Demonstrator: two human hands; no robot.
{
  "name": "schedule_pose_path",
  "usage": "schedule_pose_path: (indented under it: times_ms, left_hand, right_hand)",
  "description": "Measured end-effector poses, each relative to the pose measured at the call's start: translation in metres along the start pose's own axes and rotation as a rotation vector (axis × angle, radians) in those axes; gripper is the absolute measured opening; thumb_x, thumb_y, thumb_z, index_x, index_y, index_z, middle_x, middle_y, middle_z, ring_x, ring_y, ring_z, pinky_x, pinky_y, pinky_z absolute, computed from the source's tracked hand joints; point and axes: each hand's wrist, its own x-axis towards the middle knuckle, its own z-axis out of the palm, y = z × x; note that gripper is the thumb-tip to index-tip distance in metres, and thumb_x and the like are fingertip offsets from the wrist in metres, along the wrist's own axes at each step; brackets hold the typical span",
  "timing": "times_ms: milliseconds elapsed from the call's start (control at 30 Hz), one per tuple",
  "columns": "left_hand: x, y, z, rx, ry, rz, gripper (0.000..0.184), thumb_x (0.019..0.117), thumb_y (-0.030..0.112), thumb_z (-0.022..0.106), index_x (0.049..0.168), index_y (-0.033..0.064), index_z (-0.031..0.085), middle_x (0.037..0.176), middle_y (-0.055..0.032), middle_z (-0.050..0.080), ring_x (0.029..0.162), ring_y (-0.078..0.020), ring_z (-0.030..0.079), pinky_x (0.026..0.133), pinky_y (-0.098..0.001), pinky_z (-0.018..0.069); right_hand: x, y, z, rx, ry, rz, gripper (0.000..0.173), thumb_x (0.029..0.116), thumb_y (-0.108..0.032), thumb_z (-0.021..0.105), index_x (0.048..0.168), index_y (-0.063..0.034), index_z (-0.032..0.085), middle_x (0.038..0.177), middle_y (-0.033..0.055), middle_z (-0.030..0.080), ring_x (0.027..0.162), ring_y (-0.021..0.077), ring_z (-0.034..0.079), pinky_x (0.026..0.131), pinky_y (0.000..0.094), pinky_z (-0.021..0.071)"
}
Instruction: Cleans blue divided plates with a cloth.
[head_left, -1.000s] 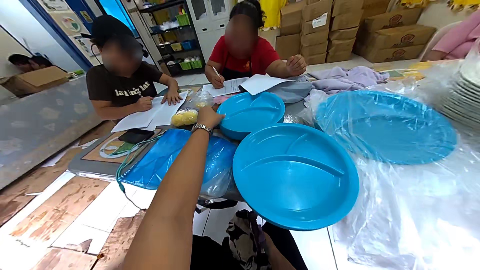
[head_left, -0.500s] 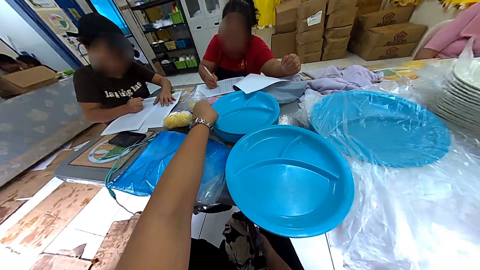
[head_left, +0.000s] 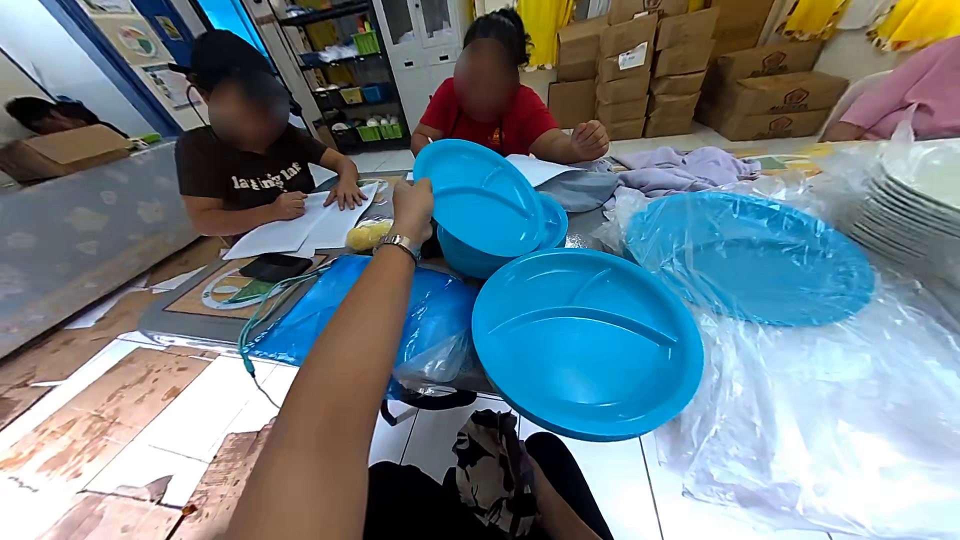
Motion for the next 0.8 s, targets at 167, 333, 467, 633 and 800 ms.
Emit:
schedule_pose_path:
  times_ms: [167,333,467,633,800]
  left_hand:
    - [-0.066,0.008,-0.078,-0.488,0.177,0.18,0.039,0.1006,0.011,0.043,0.139,0.005,0.046,0.12,-0.0134,0.062,0.107,-0.0218,0.066,0.088,-0.0439,0.0582]
    - [-0.192,-0.055,-0.176,-0.735,0.159,0.282,0.035,0.1119,0.036,0.036,0.138,0.0169,0.051,0.125,-0.0014,0.066,0.117,-0.0144,0.065,0.1,-0.0395,0.0553]
    - [-0.274,-0.108,-0.214,-0.866,0.28,0.277,0.038,0.1124,0.037,0.027,0.131,0.0186,0.055,0.12,-0.0021,0.069,0.115,-0.0156,0.067,0.098,-0.0403,0.0573]
    - [-0.334,-0.126,-0.218,-0.96,0.257,0.257,0.038,0.1119,0.037,0.027,0.128,0.0213,0.057,0.117,0.0003,0.071,0.111,-0.0132,0.068,0.094,-0.0377,0.0588]
    - [-0.363,-0.125,-0.198,-1.05,0.105,0.248,0.036,0.1033,0.044,0.055,0.131,0.0224,0.057,0.117,-0.0007,0.072,0.11,-0.015,0.069,0.094,-0.0386,0.0589]
  right_hand:
    - [-0.012,-0.003,0.006,-0.133,0.052,-0.081,0.035,0.1122,-0.022,0.026,0.112,-0.0055,0.057,0.081,-0.002,0.058,0.069,0.0013,0.057,0.064,0.0201,0.0509]
    - [-0.038,-0.005,0.035,-0.407,-0.056,-0.231,0.037,0.1083,-0.018,0.031,0.123,0.0035,0.058,0.098,0.0059,0.067,0.086,0.0055,0.064,0.08,0.0256,0.0549]
    - [-0.121,-0.02,0.078,-0.495,-0.263,-0.721,0.046,0.1028,-0.016,0.049,0.141,0.0089,0.041,0.122,0.0018,0.064,0.11,-0.0042,0.062,0.1,0.0176,0.0514]
    - [-0.144,-0.069,0.111,-0.782,0.065,-1.707,0.034,0.104,-0.038,0.055,0.126,-0.0126,0.06,0.122,-0.0059,0.063,0.12,0.0008,0.056,0.105,0.0243,0.0454]
    - [-0.137,-0.046,0.15,-1.208,0.006,-1.557,0.029,0.0933,-0.018,0.064,0.116,-0.0042,0.076,0.112,0.0184,0.071,0.104,0.032,0.067,0.089,0.0485,0.0548]
